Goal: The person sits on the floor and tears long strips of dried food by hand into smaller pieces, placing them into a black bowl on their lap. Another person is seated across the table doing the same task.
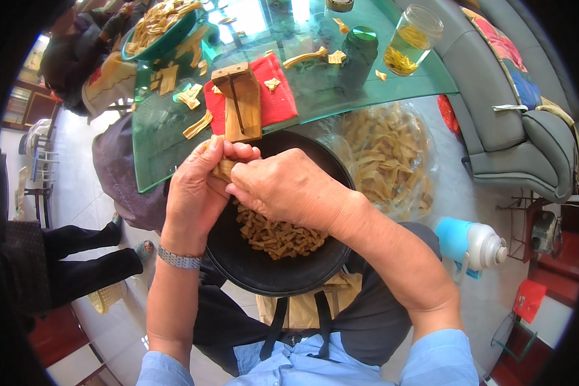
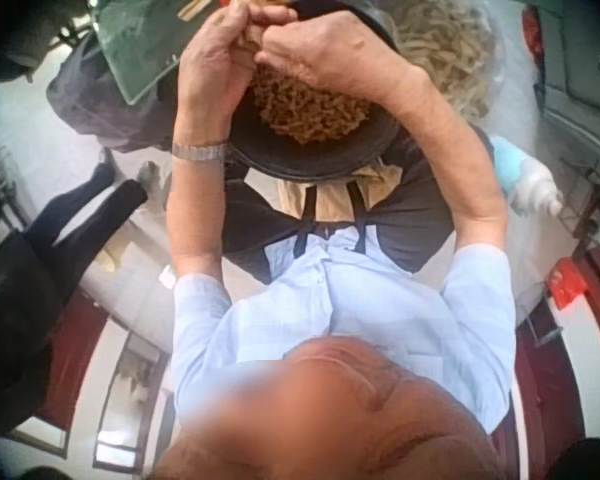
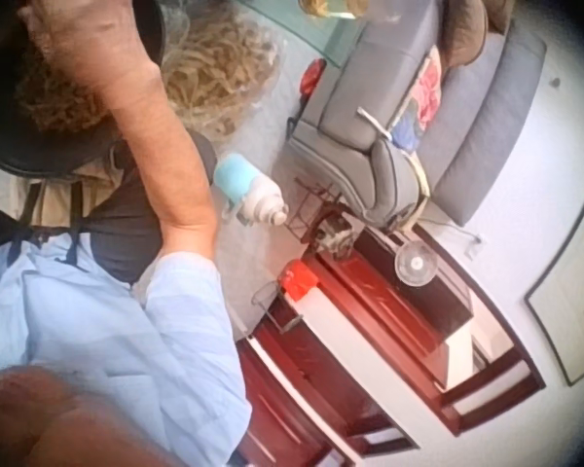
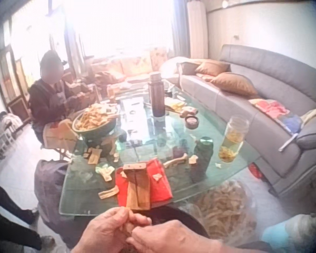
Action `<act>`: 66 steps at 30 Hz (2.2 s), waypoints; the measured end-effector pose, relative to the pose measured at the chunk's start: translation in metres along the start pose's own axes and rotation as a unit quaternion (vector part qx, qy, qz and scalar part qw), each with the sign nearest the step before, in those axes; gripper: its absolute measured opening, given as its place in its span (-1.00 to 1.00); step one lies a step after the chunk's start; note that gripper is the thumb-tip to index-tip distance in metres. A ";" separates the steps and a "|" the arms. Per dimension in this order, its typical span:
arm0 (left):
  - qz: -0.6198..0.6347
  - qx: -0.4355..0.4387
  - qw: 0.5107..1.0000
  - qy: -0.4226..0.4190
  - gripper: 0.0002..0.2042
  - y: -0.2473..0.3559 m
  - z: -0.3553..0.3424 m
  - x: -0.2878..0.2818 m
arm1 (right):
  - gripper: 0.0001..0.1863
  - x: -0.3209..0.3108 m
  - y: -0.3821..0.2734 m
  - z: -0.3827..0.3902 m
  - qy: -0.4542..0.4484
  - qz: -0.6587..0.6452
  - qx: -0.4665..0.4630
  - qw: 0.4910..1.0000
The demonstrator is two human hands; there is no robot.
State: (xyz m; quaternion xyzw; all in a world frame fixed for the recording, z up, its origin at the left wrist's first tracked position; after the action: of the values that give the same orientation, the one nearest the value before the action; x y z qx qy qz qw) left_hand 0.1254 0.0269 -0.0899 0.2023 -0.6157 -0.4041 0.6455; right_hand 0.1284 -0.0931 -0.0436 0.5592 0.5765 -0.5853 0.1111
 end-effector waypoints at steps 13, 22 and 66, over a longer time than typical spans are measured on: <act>-0.513 -0.028 0.858 0.004 -0.47 0.021 0.024 0.003 | -0.83 -0.095 0.018 0.153 0.237 -0.125 0.323 0.908; -0.603 0.038 0.785 0.137 -0.75 0.055 0.184 -0.079 | -0.89 0.012 -0.046 0.178 0.022 0.041 0.261 0.964; -0.678 -0.085 0.695 0.226 -0.76 0.054 0.208 -0.101 | -0.57 0.162 0.241 0.342 0.059 -0.350 0.486 0.799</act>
State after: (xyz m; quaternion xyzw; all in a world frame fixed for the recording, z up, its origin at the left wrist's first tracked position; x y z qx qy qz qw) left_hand -0.0506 0.1856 -0.0797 0.5942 -0.1104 -0.7247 0.3310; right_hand 0.0781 -0.3582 -0.4019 0.3333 0.3785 -0.7532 -0.4223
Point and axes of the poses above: each hand's wrist, its own z-axis away from the middle knuckle, its own x-axis out of the palm, y = z × x, the point moved 8 cm from there along -z, towards the middle knuckle, and after that the axes turned 8 degrees about -y, right-handed, at the moved point
